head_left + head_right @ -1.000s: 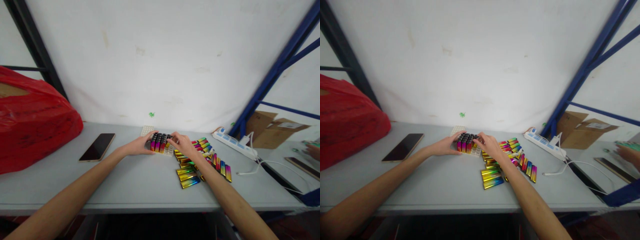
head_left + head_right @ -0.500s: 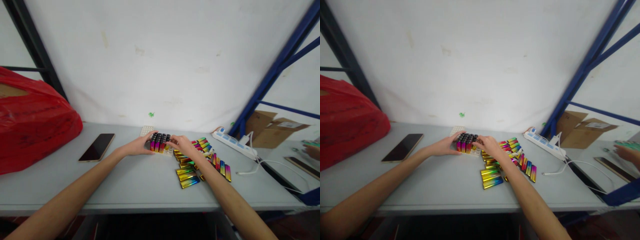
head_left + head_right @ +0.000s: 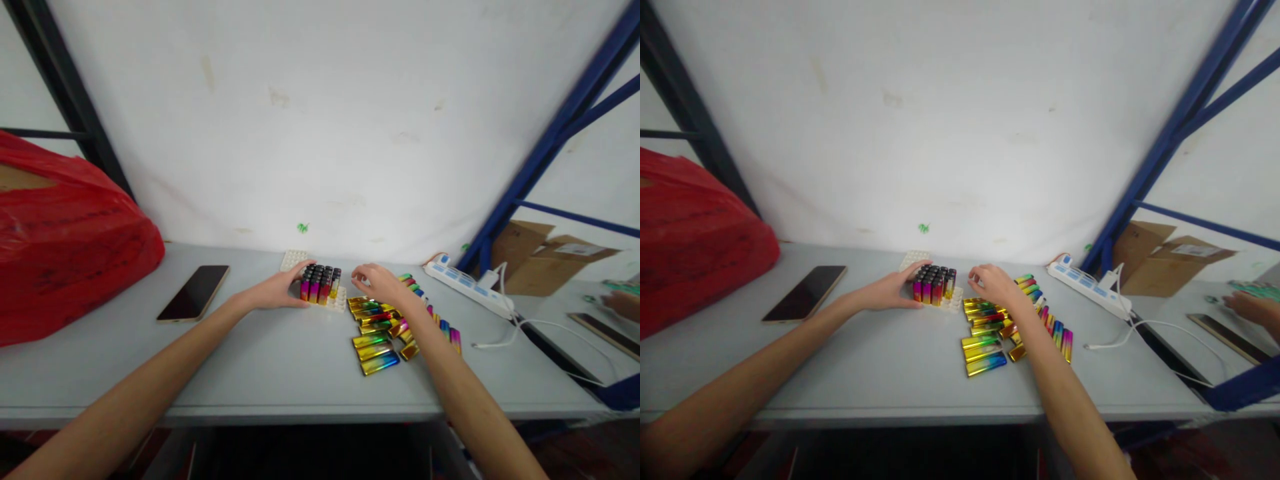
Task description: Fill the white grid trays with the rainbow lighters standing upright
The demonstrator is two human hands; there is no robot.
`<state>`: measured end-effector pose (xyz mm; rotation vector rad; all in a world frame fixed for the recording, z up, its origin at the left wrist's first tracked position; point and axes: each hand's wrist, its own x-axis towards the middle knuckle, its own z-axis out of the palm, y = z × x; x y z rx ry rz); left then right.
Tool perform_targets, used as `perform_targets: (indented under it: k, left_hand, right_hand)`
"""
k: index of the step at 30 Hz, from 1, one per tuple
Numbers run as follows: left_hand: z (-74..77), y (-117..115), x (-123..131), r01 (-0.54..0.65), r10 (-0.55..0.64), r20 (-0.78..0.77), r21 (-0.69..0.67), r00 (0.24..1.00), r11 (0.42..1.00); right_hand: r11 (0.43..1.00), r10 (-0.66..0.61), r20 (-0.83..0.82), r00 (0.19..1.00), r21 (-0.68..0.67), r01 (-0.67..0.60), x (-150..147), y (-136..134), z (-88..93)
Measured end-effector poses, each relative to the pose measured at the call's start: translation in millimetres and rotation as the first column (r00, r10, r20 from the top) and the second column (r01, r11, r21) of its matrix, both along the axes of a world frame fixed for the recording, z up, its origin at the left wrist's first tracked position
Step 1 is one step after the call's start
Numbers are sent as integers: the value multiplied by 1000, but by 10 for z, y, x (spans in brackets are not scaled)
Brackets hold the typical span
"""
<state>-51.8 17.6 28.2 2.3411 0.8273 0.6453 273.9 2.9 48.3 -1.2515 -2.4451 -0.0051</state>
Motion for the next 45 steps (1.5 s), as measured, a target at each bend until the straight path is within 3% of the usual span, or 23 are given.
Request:
perform_targets:
  k: [4,6,14,18,22,26,30,33,38,45]
  left_hand:
    - [14,-15,9,-4,4,3,-16,1000,1000]
    - [24,-24,13,-13,13,2,-25,1000,1000]
    - [15,-11,8,-11,11,-3,-7,1000,1000]
    - [-6,13,1,-5,5,-13,1,1000,1000]
    - [-9,20,3,0,0,-14,4,1000,1000]
    - [10,-2,9,-2,2,-5,6,1000,1000]
    - [13,-7,5,1,-1,8,13,1000,1000]
    - [1,6,0,5,-5,9,12,1000,1000]
    - [-10,13,-2,0,0,-9,36,1000,999]
    - [6,1,1,-20,21,-20,59,1000,998]
  right_hand:
    - [977,50,78,996,-212,-32,134,20,-14]
    - [967,51,119,992,-254,-19,149,18,-36]
    - [969,58,121,991,-244,-27,145,94,-146]
    - [989,0,92,996,-147,14,168,172,-224]
    - [998,-55,-49,997,-21,54,174,221,-237]
    - [999,-44,-265,963,-3,45,135,267,-238]
    - [989,-76,-600,796,-145,-15,64,320,-296]
    - [964,-121,-751,649,-245,-104,14,325,-315]
    - [934,-163,-794,586,-315,-167,-47,223,-226]
    - [941,-177,-774,609,-314,-126,-101,193,-188]
